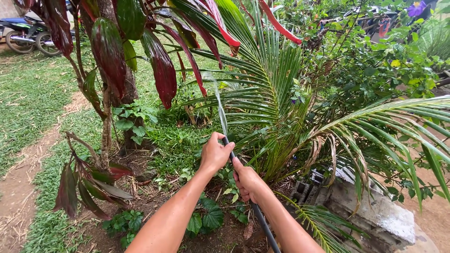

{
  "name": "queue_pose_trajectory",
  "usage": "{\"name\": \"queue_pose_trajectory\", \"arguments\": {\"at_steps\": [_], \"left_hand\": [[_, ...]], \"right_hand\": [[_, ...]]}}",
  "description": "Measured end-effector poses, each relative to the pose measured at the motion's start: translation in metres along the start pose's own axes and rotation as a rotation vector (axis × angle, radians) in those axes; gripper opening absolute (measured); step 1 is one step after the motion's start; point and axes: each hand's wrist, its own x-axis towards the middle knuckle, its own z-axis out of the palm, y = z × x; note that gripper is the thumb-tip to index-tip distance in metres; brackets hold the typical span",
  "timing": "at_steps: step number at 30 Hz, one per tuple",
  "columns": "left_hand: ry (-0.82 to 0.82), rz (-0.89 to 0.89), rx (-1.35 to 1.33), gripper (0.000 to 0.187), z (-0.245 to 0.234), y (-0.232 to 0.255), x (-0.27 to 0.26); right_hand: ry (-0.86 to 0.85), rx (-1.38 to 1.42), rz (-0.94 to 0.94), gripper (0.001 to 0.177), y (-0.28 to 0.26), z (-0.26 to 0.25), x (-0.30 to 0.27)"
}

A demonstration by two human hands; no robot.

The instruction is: Scraping the bark of a plant and applying water with a hose to prepare it for air layering.

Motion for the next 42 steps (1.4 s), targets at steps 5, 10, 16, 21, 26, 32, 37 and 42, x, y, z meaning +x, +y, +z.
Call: {"name": "queue_pose_trajectory", "arguments": {"at_steps": [5,10,16,21,26,32,37,42], "left_hand": [[-0.001,0.011,0.027,0.043,0.002,-0.001,0.005],[-0.035,-0.012,0.023,0.041,0.001,0.005,0.005],[-0.046,0.033,0.007,0.043,0.012,0.006,0.010],[-0.066,0.086,0.041,0.046,0.036,0.009,0.015],[-0.123,0.080,-0.010,0.043,0.051,0.032,0.004],[-0.170,0.192,-0.009,0.043,0.075,0.039,-0.008],[-0.263,0.167,-0.007,0.042,0.084,0.064,-0.035],[-0.297,0.233,-0.009,0.045,0.101,0.072,-0.050]], "right_hand": [[0.029,-0.016,0.004,0.064,-0.003,0.001,-0.001],[0.076,-0.049,0.006,0.064,-0.003,-0.001,0.003],[0.091,0.024,0.002,0.063,0.000,-0.005,0.000],[0.123,0.136,-0.043,0.061,0.010,-0.019,-0.004],[0.196,0.205,-0.099,0.058,0.023,-0.034,-0.004],[0.261,0.241,-0.150,0.057,0.049,-0.051,-0.006],[0.355,0.228,-0.234,0.060,0.067,-0.066,-0.010],[0.506,0.138,-0.431,0.029,0.060,-0.071,-0.040]]}}
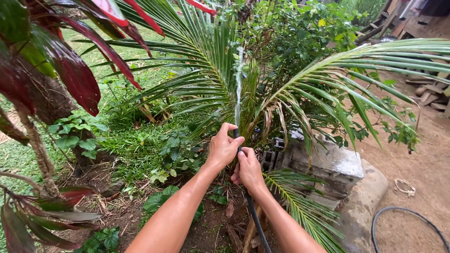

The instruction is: Scraping the bark of a plant and applying water with a hose to prepare it for air layering.

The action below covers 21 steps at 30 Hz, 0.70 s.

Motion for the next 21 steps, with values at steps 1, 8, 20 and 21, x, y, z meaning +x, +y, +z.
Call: {"name": "queue_pose_trajectory", "arguments": {"at_steps": [1,8,20,21], "left_hand": [[-0.006,0.002,0.001,0.045,0.005,0.000,0.000],[-0.046,0.060,0.001,0.044,0.029,0.012,-0.006],[-0.086,0.047,-0.038,0.042,0.058,0.041,-0.017],[-0.100,0.034,-0.035,0.041,0.059,0.045,-0.019]], "right_hand": [[0.006,0.002,0.003,0.029,0.005,-0.004,0.001],[0.093,-0.033,-0.065,0.036,0.026,-0.029,0.008],[0.179,-0.188,-0.293,0.056,0.009,-0.065,-0.014],[0.168,-0.238,-0.293,0.061,0.006,-0.068,-0.018]]}}
